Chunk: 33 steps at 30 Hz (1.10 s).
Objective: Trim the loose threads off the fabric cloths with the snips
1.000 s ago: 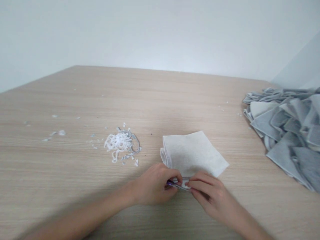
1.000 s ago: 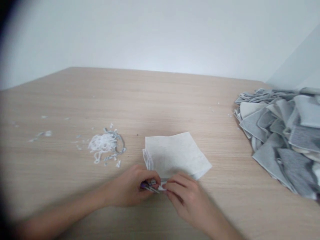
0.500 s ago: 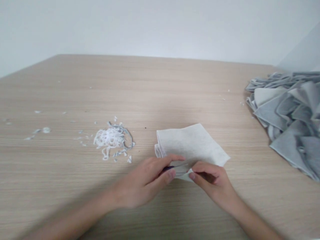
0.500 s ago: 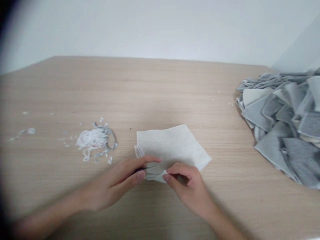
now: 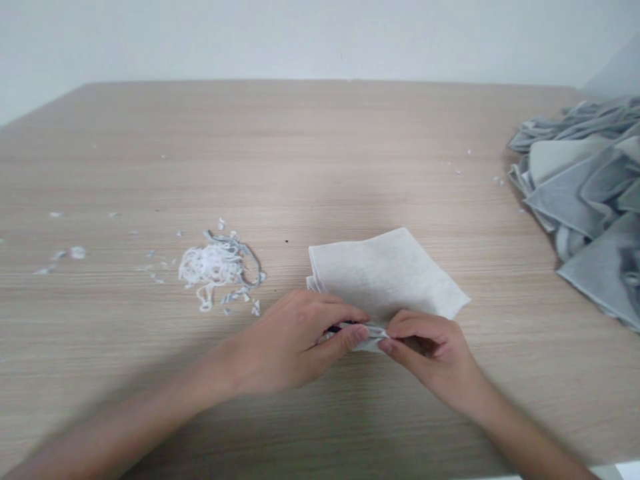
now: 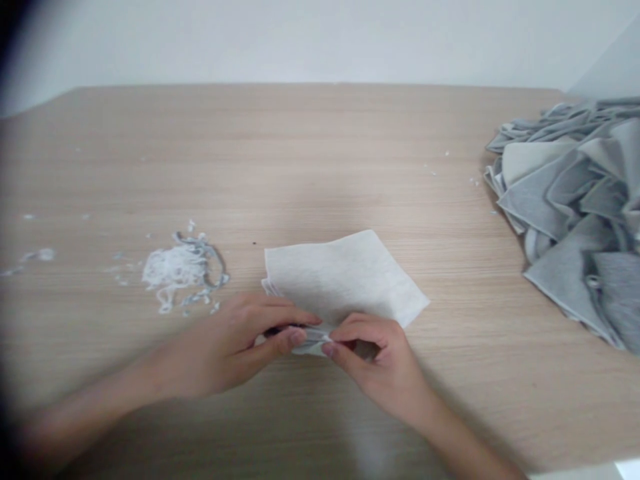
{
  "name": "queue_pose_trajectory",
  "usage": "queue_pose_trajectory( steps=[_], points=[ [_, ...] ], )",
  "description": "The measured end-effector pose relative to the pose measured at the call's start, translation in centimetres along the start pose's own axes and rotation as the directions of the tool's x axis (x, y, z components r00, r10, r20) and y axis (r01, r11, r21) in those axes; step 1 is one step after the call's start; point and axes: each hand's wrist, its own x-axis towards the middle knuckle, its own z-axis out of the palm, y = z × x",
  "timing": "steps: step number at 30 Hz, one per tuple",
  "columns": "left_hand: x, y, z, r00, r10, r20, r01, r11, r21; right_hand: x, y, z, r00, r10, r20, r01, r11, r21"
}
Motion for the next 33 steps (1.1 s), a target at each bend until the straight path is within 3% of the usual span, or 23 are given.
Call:
queue_pose_trajectory(
  steps=[12, 26, 33],
  points=[
    [0.0, 0.2, -0.6, 0.999, -0.042, 0.015, 0.041, 0.997, 0.068, -0.2, 0.0, 0.3, 0.997, -0.032, -0.066, 0.032, 0.999, -0.006],
    [0.2, 0.1, 0.2, 1.000, -0.002, 0.028, 0.001, 0.999, 0.050, -0.3, 0.0, 0.3, 0.996, 0.002, -0.093, -0.007, 0.998, -0.057],
    [0.2, -0.2, 0.6, 0.999, 0.050, -0.021, -0.049, 0.998, 0.047, -0.3, -0.1, 0.2, 0.996, 0.019, -0.087, -0.022, 0.999, -0.036]
  ],
)
